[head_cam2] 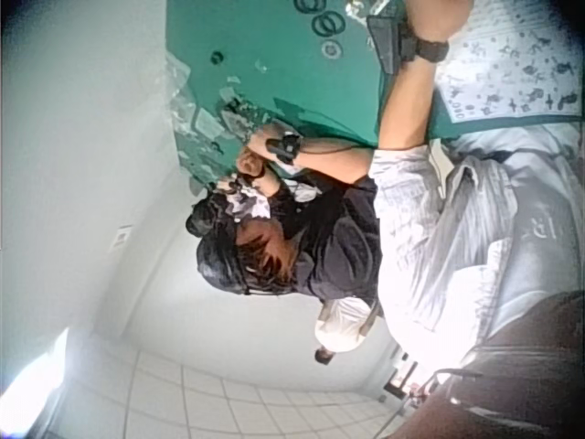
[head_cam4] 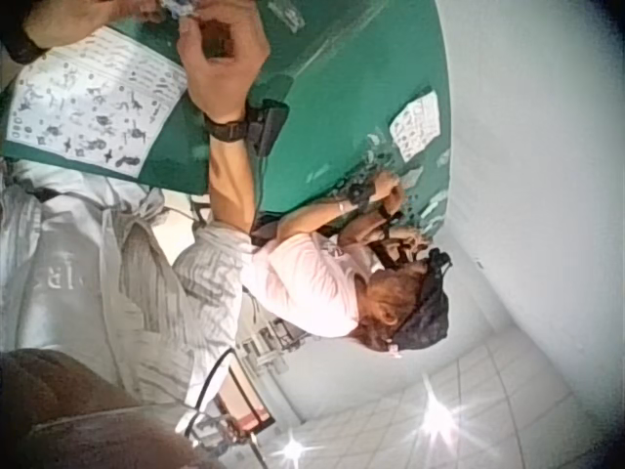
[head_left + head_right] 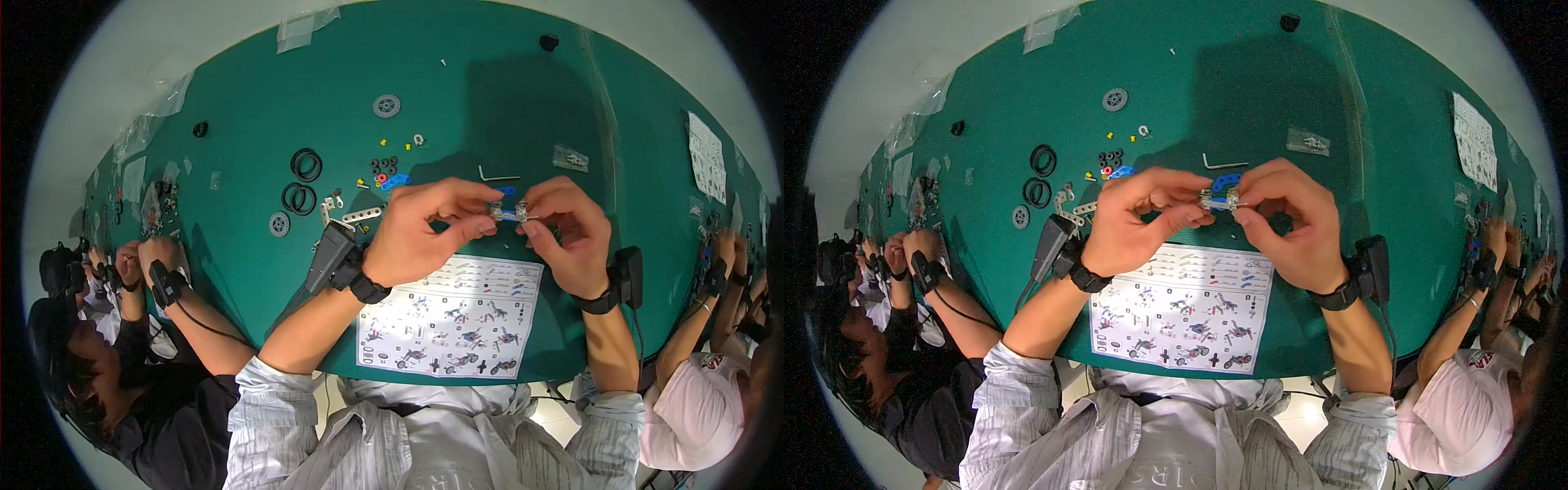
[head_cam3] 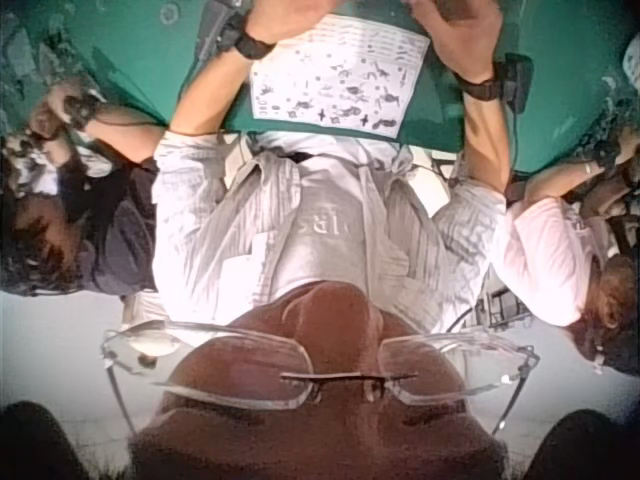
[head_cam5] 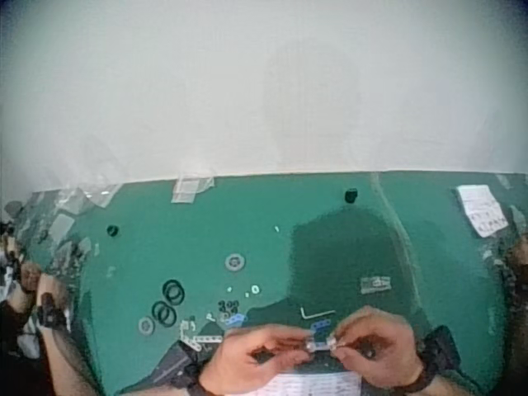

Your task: The person joins a blue plastic piece to a metal bracket using a screw and nut, then uses a small wrench to tighten the assembly.

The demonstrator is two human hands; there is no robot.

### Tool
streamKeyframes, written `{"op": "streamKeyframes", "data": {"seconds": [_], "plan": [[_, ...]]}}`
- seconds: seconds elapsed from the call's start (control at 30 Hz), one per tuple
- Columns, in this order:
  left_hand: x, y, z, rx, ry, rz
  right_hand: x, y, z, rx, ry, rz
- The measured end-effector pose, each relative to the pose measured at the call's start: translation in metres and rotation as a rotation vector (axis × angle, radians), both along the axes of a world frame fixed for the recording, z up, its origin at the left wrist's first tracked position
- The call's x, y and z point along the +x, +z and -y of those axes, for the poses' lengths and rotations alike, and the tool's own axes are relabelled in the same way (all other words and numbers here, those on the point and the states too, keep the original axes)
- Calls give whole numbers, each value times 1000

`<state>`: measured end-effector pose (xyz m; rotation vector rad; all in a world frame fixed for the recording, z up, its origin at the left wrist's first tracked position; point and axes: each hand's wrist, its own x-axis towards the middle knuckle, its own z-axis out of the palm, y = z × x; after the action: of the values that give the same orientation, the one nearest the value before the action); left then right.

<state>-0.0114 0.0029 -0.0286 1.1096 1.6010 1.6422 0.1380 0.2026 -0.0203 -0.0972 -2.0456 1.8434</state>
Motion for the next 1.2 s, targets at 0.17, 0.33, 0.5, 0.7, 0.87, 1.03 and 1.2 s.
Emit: {"op": "streamKeyframes", "data": {"seconds": [0.17,0.33,0.5,0.7,0.87,1.03,1.2], "plan": [[-1,-3,-1,-26,-3,68,-4,7,-6,275,16,-75],[-2,2,0,10,-12,-61,-5,8,-3,392,53,-81],[-1,1,-1,28,5,-83,-4,9,1,444,15,-87],[-1,4,-2,65,8,-128,-2,12,2,455,-9,-127],[-2,1,-5,122,25,-197,-1,12,2,533,-33,-216],[-6,-1,-4,138,36,-408,1,13,5,593,-15,-202],[-4,3,-3,89,-5,-255,2,12,3,597,-21,-198]]}}
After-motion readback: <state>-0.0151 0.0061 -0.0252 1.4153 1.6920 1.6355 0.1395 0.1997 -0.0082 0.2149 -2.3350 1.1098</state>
